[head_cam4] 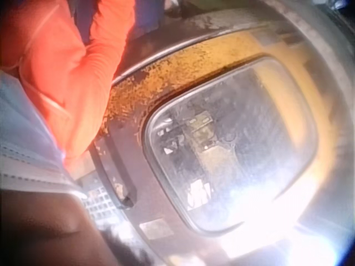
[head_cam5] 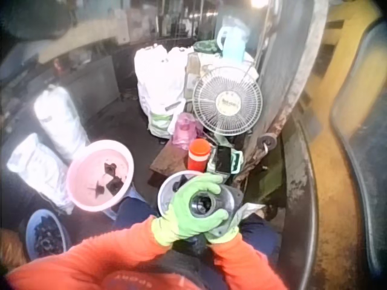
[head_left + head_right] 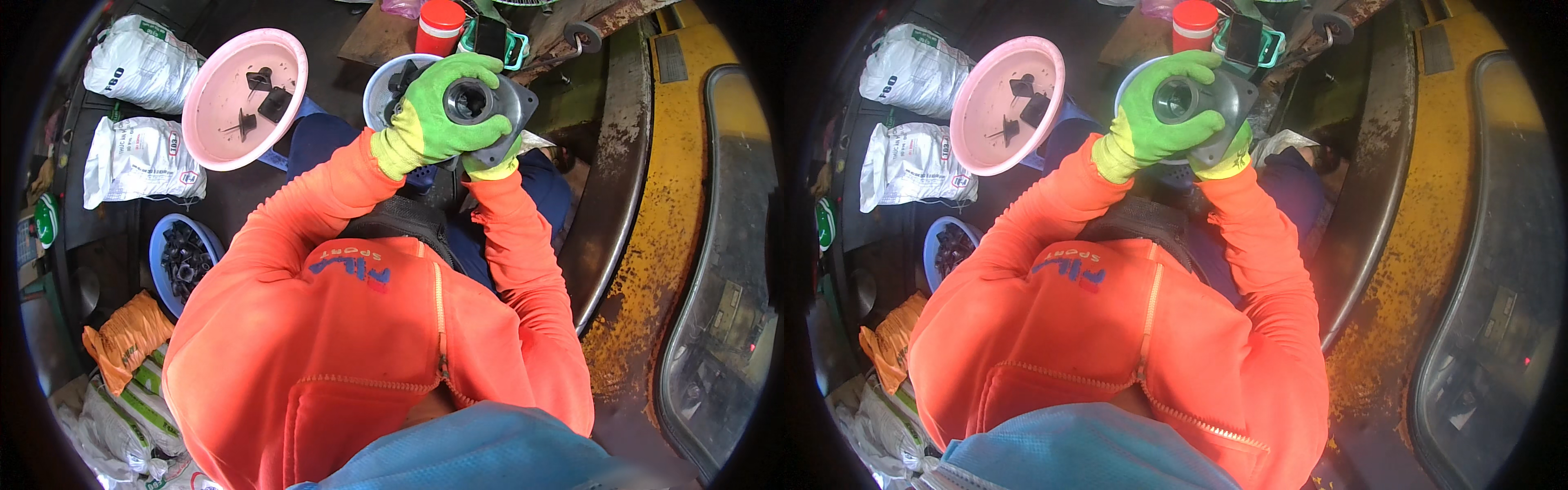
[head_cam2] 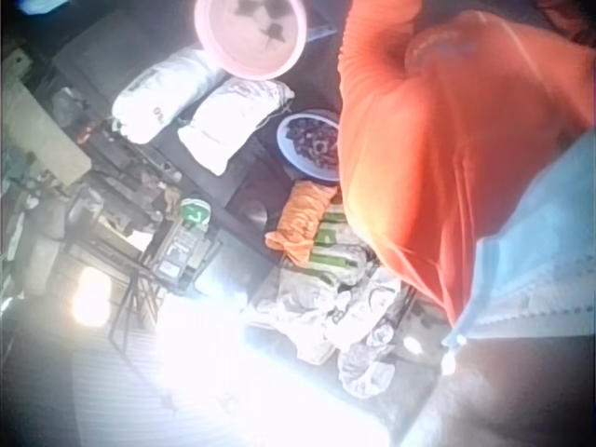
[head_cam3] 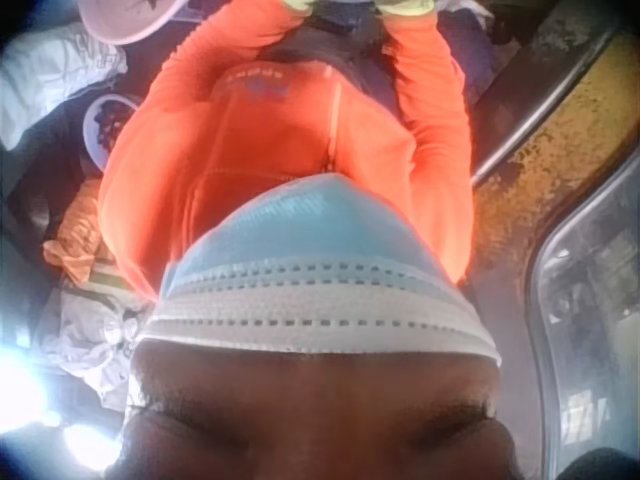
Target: The person repeatedly picks up small black plastic mold parts from a blue bowl, wipes them with a cloth, and places them into a pink bowl. The process is repeated for multiple parts in a consistent sequence.
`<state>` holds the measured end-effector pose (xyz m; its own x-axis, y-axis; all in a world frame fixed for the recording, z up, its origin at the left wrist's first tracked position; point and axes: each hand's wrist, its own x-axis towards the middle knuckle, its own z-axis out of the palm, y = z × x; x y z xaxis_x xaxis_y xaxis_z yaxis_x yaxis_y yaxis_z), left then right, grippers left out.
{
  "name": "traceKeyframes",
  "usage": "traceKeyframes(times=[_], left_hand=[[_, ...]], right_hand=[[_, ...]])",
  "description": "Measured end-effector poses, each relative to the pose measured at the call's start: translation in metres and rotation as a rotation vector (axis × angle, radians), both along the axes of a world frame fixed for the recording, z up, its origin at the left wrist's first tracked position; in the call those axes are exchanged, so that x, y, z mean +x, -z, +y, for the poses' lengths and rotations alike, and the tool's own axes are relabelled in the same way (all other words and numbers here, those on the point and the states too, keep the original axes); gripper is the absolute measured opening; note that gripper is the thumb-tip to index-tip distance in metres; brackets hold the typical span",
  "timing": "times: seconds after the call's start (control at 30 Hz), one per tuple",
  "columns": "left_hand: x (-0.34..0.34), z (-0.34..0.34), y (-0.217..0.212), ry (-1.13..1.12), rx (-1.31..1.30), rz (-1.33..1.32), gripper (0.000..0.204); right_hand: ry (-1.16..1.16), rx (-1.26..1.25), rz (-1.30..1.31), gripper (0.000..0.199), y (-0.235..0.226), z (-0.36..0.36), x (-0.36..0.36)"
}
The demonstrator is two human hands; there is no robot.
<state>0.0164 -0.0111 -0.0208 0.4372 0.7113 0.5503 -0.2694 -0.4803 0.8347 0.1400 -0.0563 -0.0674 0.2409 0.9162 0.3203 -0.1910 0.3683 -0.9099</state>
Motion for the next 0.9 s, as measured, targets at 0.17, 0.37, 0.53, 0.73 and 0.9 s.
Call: traceKeyframes(times=[0.17,0.37,0.53,0.73,0.9], left_hand=[[-0.009,0.014,-0.004,0.131,0.240,0.036,0.044],[-0.018,0.021,-0.009,0.400,0.155,0.152,0.040],[-0.026,0.030,-0.012,0.682,0.040,0.205,0.039],[-0.019,0.038,-0.017,1.183,-0.084,0.175,0.044],[-0.010,0.059,-0.035,1.014,0.235,0.229,0.061]], right_hand=[[0.120,0.102,-0.656,0.035,-0.014,-0.010,0.010],[0.093,0.414,-1.088,0.044,-0.033,-0.017,0.013],[-0.200,0.215,-0.902,0.057,-0.022,-0.026,0.013],[-0.182,0.128,-0.755,0.063,0.005,-0.041,-0.001],[-0.018,0.217,-0.811,0.066,-0.020,-0.032,0.001]])
